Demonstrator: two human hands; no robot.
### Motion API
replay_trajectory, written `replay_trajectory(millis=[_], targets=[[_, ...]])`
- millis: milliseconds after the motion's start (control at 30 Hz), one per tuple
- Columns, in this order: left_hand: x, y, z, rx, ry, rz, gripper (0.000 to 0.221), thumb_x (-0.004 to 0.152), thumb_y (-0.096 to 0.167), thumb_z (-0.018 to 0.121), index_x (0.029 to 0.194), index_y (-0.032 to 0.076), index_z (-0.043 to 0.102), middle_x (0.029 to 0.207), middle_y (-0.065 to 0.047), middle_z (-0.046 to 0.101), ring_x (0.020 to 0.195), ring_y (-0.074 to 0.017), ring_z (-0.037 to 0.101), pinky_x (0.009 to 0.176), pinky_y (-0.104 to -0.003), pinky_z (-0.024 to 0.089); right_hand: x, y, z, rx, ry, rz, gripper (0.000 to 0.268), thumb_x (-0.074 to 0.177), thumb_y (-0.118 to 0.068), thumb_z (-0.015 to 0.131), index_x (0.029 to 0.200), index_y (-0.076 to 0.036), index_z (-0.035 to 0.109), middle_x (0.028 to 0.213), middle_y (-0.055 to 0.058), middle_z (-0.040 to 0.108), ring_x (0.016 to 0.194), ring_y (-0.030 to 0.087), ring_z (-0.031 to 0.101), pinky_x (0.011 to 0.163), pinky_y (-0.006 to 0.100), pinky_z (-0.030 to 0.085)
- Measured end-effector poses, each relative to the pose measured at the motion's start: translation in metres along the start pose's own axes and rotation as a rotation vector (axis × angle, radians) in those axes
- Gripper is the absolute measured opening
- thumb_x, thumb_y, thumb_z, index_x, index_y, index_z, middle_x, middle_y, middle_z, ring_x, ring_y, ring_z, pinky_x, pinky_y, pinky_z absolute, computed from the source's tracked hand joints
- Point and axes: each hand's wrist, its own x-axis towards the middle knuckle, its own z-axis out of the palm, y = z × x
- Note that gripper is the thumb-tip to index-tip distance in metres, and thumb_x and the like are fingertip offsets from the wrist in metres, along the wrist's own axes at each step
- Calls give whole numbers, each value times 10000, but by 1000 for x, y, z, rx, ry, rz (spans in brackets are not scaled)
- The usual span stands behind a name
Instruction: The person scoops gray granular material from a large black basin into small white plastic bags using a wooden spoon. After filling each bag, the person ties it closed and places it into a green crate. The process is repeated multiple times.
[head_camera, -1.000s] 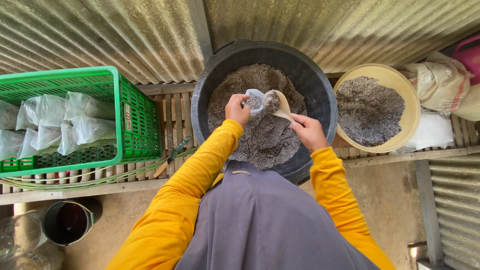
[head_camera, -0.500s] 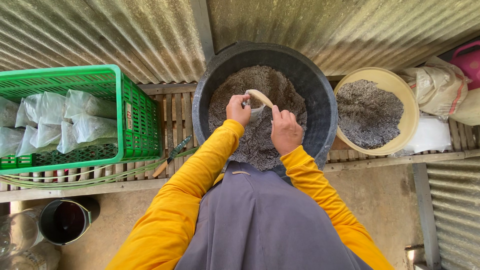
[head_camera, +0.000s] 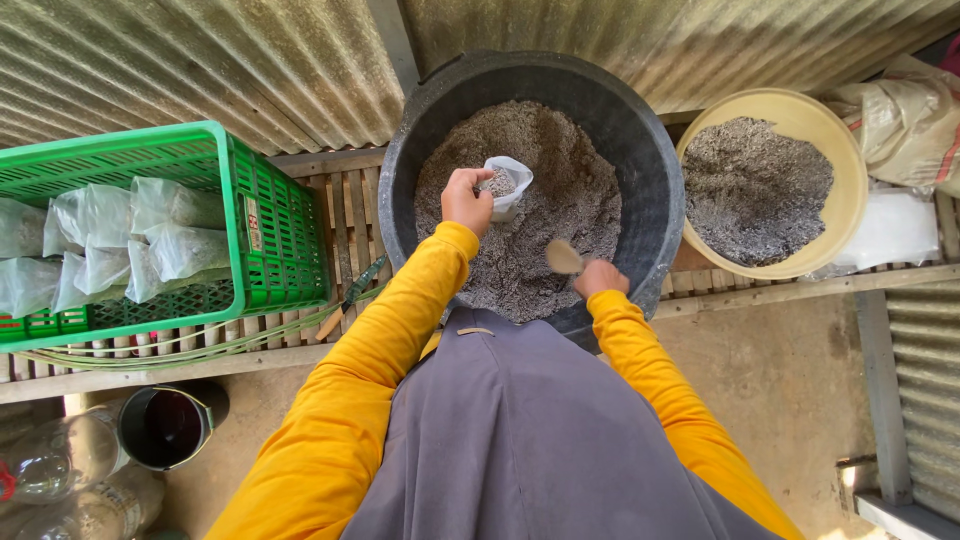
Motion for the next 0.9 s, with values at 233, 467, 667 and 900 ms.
replay_trajectory(millis=[233, 467, 667, 900], targets=[[-4, 4, -1, 22, -11, -40, 295, 816, -40, 648, 1067, 66, 762, 1116, -109, 699, 994, -241, 711, 892, -332, 563, 14, 0, 48, 370, -209, 30, 397, 880, -203, 659, 1266, -265, 728, 1190, 113, 734, 1119, 341, 683, 952, 455, 524], [-6, 2, -1, 32, -9, -34, 304, 831, -30, 654, 1096, 79, 754, 1138, -106, 697, 1001, -238, 708, 891, -331, 558, 19, 0, 37, 245, 89, 69, 346, 924, -241, 656, 1261, -274, 726, 1170, 122, 740, 1111, 368, 682, 939, 465, 518], [-5, -1, -2, 34, -21, -35, 333, 827, -28, 646, 1115, 96, 759, 1145, -99, 709, 961, -228, 718, 862, -324, 567, 2, -32, 64, 442, 28, -11, 417, 883, -198, 675, 1289, -284, 714, 1191, 154, 721, 1112, 381, 685, 970, 436, 533], [-5, -3, 3, 31, -24, -41, 319, 830, -23, 654, 1107, 89, 765, 1110, -103, 720, 935, -226, 721, 848, -320, 567, 10, -30, 77, 709, -226, -17, 325, 948, -195, 685, 1262, -167, 764, 947, 188, 762, 722, 245, 678, 699, 373, 509]])
